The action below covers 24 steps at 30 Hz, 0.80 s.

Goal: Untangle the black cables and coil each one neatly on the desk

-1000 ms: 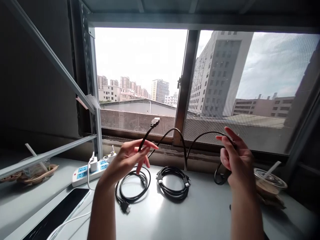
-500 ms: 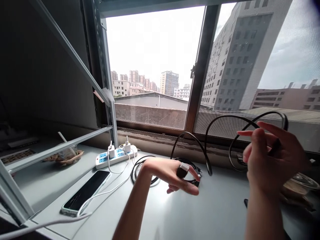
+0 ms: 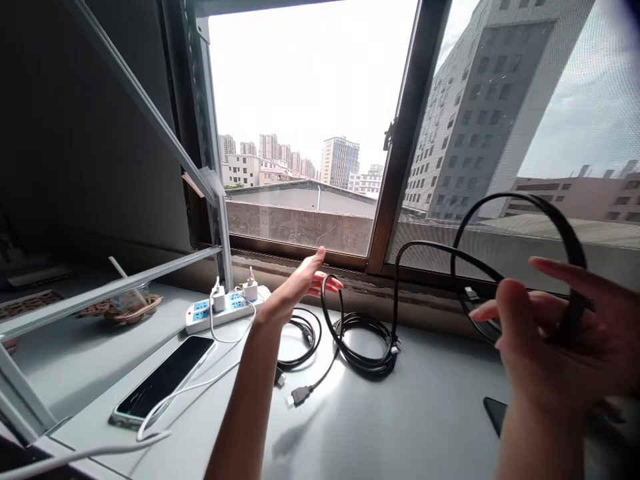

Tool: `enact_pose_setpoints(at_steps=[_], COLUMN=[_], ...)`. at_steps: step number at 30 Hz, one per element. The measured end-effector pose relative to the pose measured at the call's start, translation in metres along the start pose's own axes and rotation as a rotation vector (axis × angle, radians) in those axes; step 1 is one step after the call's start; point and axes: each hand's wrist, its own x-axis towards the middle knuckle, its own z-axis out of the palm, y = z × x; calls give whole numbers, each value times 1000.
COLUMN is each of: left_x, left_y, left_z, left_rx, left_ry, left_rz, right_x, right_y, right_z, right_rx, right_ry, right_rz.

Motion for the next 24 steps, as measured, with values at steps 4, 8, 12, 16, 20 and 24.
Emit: enact_pose_setpoints(at_steps=[4, 8, 12, 16, 20, 24], left_x=[2, -5, -13, -19, -22, -24], left_y=[3, 2, 3, 10, 13, 15], left_z=[23, 50, 55, 47, 45, 42], left_rx=[-185, -416, -482, -573, -578, -326], left_ry=[185, 104, -257, -401, -305, -168], left_rz=[59, 91, -35, -170, -48, 104], right_x=[-7, -14, -18, -20, -20, -11], right_y=[-7, -7, -7, -14, -14, -5], right_z=[8, 20, 30, 33, 36, 35], right_rx=[-21, -53, -158, -92, -3, 146], right_ry=[-20, -104, -133, -258, -501, -442], right_rz=[-111, -196, -377, -421, -241, 122])
